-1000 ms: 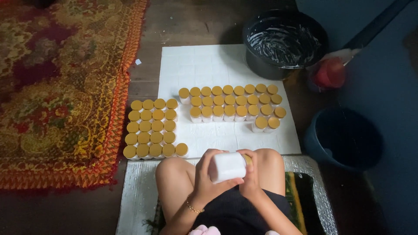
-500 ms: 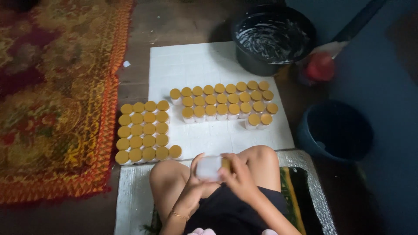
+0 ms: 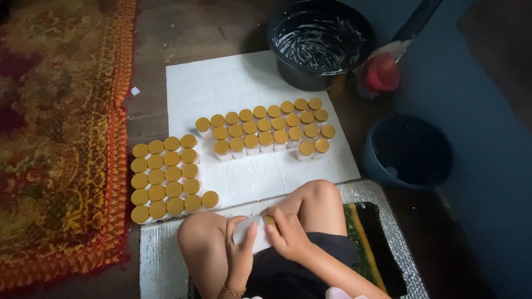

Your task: Tightening and organizing small cosmetic jars on a flat surface

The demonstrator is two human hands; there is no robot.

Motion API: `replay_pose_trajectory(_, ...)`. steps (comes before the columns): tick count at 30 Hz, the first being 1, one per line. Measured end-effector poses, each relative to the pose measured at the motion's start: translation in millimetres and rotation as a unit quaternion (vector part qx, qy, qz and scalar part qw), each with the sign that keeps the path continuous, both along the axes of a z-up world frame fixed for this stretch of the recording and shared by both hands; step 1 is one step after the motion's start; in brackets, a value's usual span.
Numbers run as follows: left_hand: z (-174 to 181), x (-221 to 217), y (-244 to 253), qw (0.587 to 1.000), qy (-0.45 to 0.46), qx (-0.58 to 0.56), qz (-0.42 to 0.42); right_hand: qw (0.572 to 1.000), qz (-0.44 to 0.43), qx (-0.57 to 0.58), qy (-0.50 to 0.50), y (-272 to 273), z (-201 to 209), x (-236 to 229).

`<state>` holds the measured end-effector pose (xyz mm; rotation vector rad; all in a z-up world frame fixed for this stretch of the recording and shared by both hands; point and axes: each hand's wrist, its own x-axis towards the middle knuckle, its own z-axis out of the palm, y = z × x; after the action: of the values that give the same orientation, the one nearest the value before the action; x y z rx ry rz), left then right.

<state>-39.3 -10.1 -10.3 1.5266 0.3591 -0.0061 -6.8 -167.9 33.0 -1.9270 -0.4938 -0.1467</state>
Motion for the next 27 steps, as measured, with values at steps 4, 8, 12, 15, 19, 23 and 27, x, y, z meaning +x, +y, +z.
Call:
replay_pose_trajectory(4, 14, 5, 5, 0.944, -0.245, 0.219, -0.023, 0.987, 0.000, 0.084, 0.140, 0, -19, -8)
replay_pose_trajectory(8, 20, 10, 19, 0.856, -0.384, 0.325, -0.116, 0.886, -0.009, 0.183, 0.426, -1, -33, -13)
replay_pose_trajectory(12, 8, 5, 28, 0.888, -0.303, 0.296, -0.178, 0.808, -0.014, 0.192, 0.557, -4, -36, -17)
replay_pose_trajectory(15, 10, -4, 21, 0.940, -0.220, 0.204, -0.165, 0.885, 0.034, 0.109, 0.452, -11, -31, -24)
replay_pose_trajectory(19, -16, -20, 22, 0.987, -0.010, 0.024, -0.159, 0.966, 0.021, 0.065, 0.249, -20, -24, -35)
replay_pose_trajectory(23, -52, -39, 12, 0.927, 0.147, -0.309, -0.152, 0.997, 0.015, -0.018, 0.074, -32, -4, -43)
replay_pose_trajectory(27, -70, -49, 9, 0.876, 0.163, -0.430, -0.146, 0.996, 0.032, -0.052, 0.057, -39, 5, -55)
